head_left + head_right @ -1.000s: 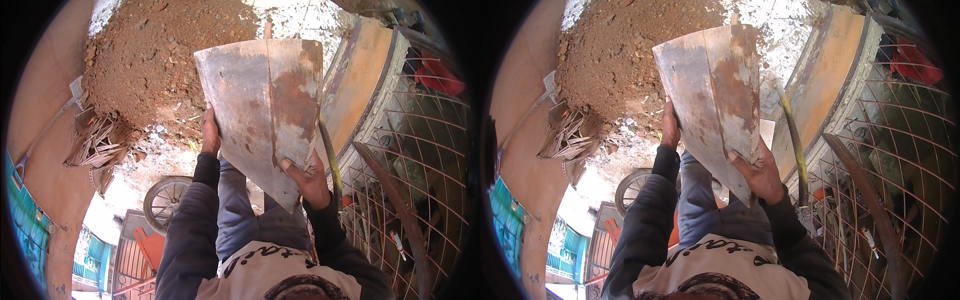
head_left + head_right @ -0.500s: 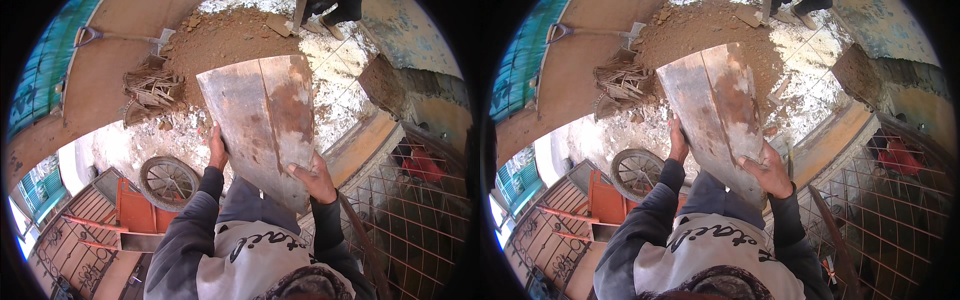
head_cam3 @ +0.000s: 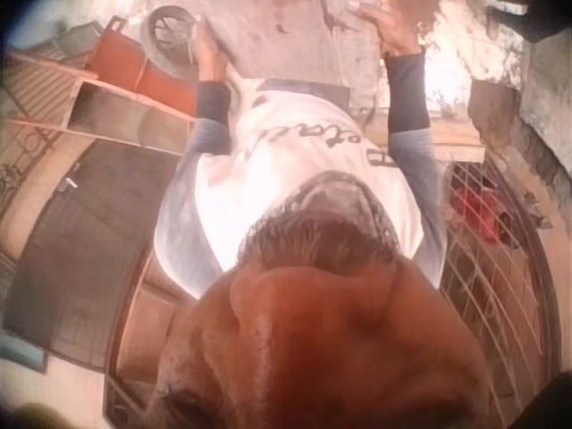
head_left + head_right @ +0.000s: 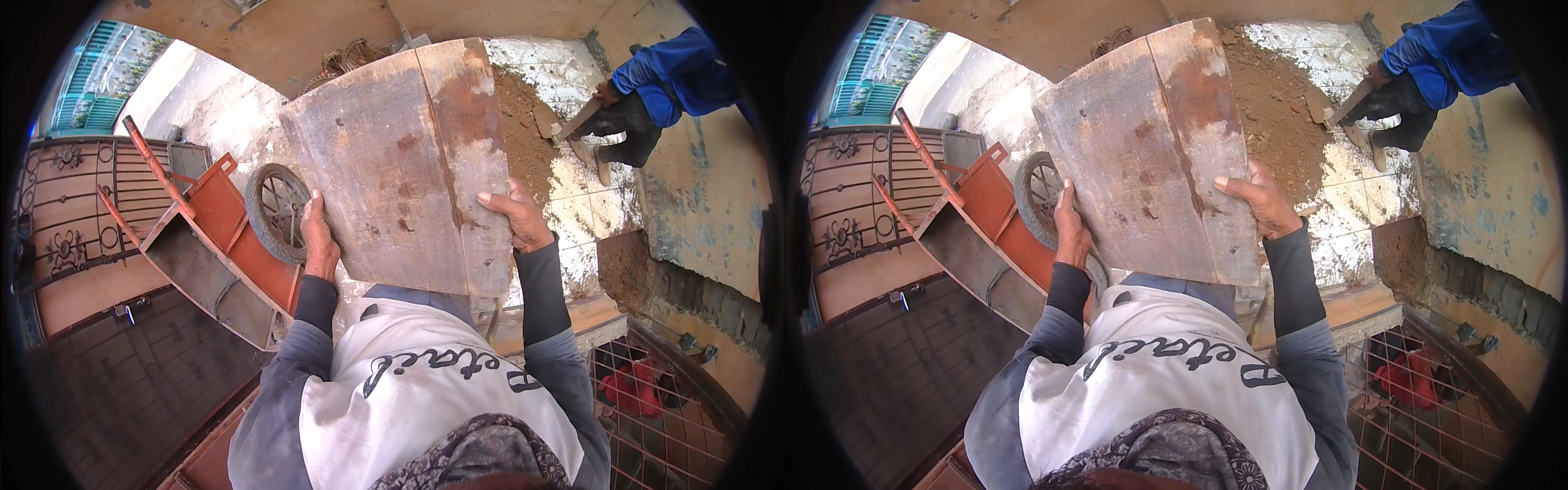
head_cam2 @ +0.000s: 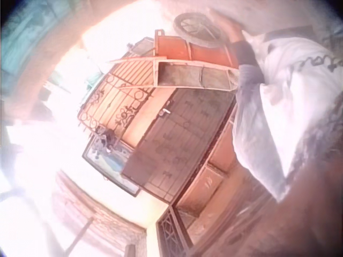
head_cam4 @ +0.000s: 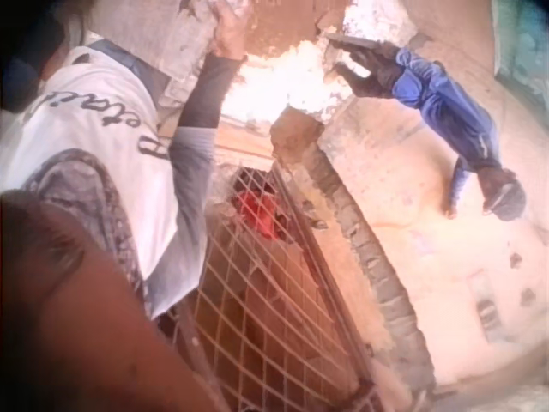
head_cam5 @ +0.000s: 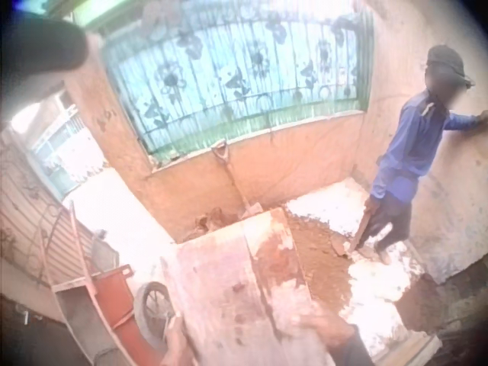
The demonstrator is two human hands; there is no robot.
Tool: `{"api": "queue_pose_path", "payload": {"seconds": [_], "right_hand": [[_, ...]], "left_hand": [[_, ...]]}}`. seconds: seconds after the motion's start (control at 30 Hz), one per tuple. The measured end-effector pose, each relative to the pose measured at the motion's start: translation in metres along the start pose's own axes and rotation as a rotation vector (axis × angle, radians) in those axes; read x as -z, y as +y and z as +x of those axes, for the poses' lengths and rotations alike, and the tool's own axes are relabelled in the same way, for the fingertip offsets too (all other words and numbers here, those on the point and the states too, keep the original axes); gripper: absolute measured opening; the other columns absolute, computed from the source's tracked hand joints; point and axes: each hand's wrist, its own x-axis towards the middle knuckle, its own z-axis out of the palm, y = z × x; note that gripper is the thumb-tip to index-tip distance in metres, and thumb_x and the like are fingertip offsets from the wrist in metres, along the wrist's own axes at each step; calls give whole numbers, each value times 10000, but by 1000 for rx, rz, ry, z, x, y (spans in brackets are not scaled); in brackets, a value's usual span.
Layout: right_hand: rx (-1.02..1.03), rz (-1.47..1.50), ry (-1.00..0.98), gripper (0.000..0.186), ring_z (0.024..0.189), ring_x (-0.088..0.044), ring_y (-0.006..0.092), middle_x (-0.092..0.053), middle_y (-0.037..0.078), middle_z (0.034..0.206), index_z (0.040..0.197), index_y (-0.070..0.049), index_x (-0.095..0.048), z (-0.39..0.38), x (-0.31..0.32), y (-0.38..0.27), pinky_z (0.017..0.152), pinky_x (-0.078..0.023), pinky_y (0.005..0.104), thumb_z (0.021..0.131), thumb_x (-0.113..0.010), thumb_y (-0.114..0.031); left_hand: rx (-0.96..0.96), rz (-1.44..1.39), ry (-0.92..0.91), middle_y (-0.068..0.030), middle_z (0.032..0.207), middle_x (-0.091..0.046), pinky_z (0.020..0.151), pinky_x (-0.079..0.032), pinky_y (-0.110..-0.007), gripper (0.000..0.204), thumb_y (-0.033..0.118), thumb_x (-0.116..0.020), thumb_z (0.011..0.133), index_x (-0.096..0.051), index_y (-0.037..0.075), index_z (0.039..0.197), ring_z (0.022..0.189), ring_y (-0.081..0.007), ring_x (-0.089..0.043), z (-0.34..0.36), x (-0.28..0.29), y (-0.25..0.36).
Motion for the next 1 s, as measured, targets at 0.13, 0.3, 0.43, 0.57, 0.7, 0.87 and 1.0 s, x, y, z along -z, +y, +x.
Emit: {"api": "queue_pose_path", "payload": {"seconds": [0.13,0.3,0.43,0.57,0.7,0.87,1.0], "right_hand": [[-46,15,-142,598,1057,-675,186,-660,130,1216,1393,24,-470,-50,17,17,931,-550,345,876,-723,-139],[-71,-8,-242,570,1049,-683,190,-662,132,1201,1384,24,-469,-58,26,8,920,-566,348,889,-705,-128],[-86,4,-248,547,1045,-686,191,-660,139,1197,1371,21,-474,-60,22,4,902,-580,342,895,-698,-130],[-151,45,-300,529,1041,-687,190,-662,139,1184,1361,19,-480,-52,32,12,892,-586,344,901,-693,-133],[-211,112,-316,518,1027,-697,202,-665,144,1175,1355,20,-487,-48,38,21,879,-596,349,906,-693,-136],[-253,137,-344,525,1018,-704,213,-665,154,1189,1363,25,-485,-57,37,19,864,-603,349,905,-698,-118],[-196,40,-295,575,1044,-689,209,-657,154,1214,1401,23,-457,-64,26,8,895,-586,353,898,-708,-102]], "left_hand": [[-55,-49,79,-115,1264,-624,1057,-397,-364,448,323,-589,1008,-588,-30,1285,1177,-230,-555,-89,34,-28],[-120,-116,160,-137,1269,-622,1050,-408,-354,442,278,-577,1010,-578,-59,1295,1173,-238,-566,-135,42,-35],[-144,-104,302,-140,1233,-643,1013,-437,-349,398,230,-579,1003,-595,-68,1267,1132,-233,-593,-167,44,-38],[-136,-72,355,-134,1157,-672,947,-469,-333,348,194,-602,994,-614,-63,1229,1046,-212,-625,-191,54,-33],[-174,9,385,-108,1081,-683,870,-486,-302,307,190,-639,985,-626,-50,1176,970,-182,-629,-213,57,-15],[-205,121,447,-104,1069,-676,862,-484,-295,316,190,-670,970,-625,-47,1174,961,-173,-620,-227,58,-17],[-171,85,440,-104,1071,-672,867,-479,-300,325,208,-682,966,-620,-40,1165,953,-172,-615,-209,53,-29]]}}
